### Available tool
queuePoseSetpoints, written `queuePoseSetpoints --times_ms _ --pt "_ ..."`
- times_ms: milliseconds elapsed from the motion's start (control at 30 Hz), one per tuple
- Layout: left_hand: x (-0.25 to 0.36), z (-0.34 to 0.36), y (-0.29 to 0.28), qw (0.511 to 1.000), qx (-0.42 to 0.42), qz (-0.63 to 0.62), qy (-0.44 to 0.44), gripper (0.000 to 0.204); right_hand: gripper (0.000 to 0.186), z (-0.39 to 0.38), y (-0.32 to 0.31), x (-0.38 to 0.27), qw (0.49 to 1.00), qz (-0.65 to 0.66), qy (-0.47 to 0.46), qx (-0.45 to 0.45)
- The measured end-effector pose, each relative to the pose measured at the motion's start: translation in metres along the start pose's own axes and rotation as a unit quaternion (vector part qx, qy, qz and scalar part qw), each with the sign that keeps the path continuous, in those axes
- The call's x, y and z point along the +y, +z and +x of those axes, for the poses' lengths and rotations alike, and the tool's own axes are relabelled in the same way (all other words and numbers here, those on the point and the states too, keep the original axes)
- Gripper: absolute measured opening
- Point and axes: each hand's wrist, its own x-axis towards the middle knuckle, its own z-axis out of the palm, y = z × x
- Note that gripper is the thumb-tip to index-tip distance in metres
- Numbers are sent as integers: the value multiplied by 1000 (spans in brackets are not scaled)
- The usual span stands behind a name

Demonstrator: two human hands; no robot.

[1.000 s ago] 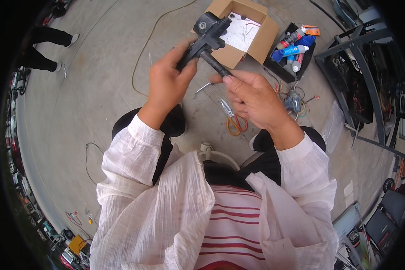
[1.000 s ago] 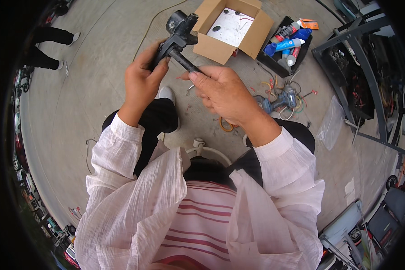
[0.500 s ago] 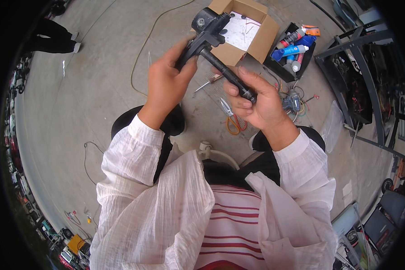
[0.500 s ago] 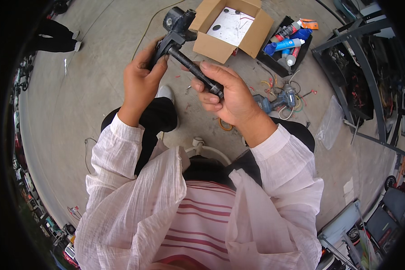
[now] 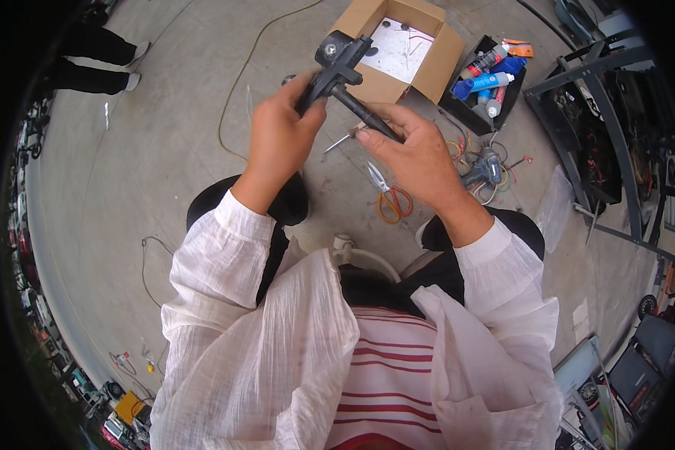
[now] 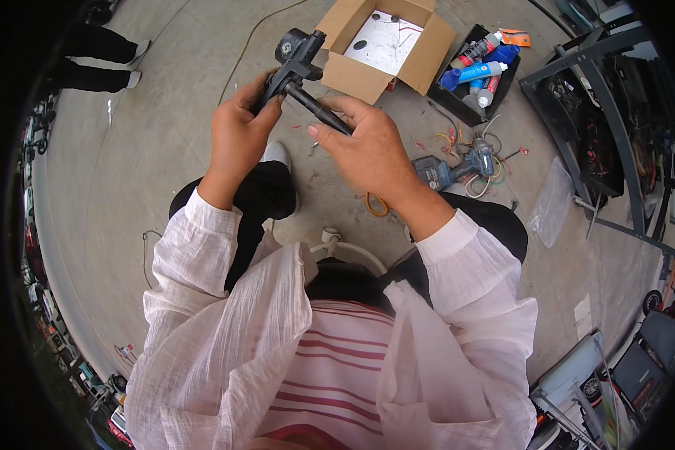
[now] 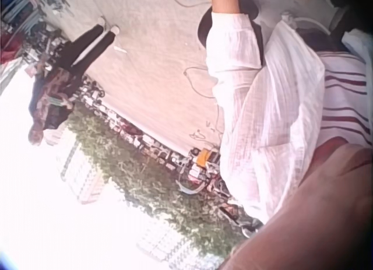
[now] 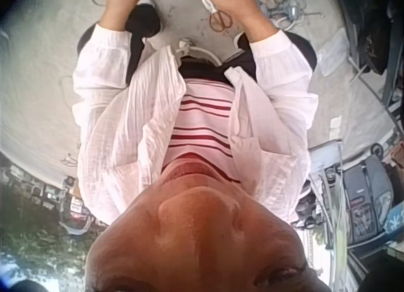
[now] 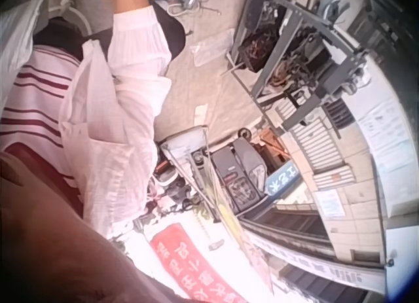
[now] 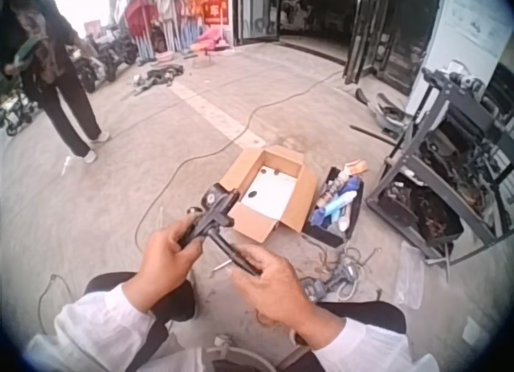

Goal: The person sits on the floor and uses pliers, scissors, and a screwdriver to disassemble and manipulate a small mechanical part. They remove a spring and other components, placing them on the floor, and continue to adjust the part with various tools.

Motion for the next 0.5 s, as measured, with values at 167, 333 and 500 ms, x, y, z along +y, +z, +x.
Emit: queuePoseSetpoints --times_ms 167,333,500 --pt "9 -2 -5 997 0 3 73 39 26 1 -22 -23 888 313 286 -177" --pt "6 0 -9 991 -23 48 120 41 25 -4 -12 -9 980 -43 137 -139" --pt "-2 4 1 976 -25 124 178 44 26 -11 4 13 956 -293 11 -16"
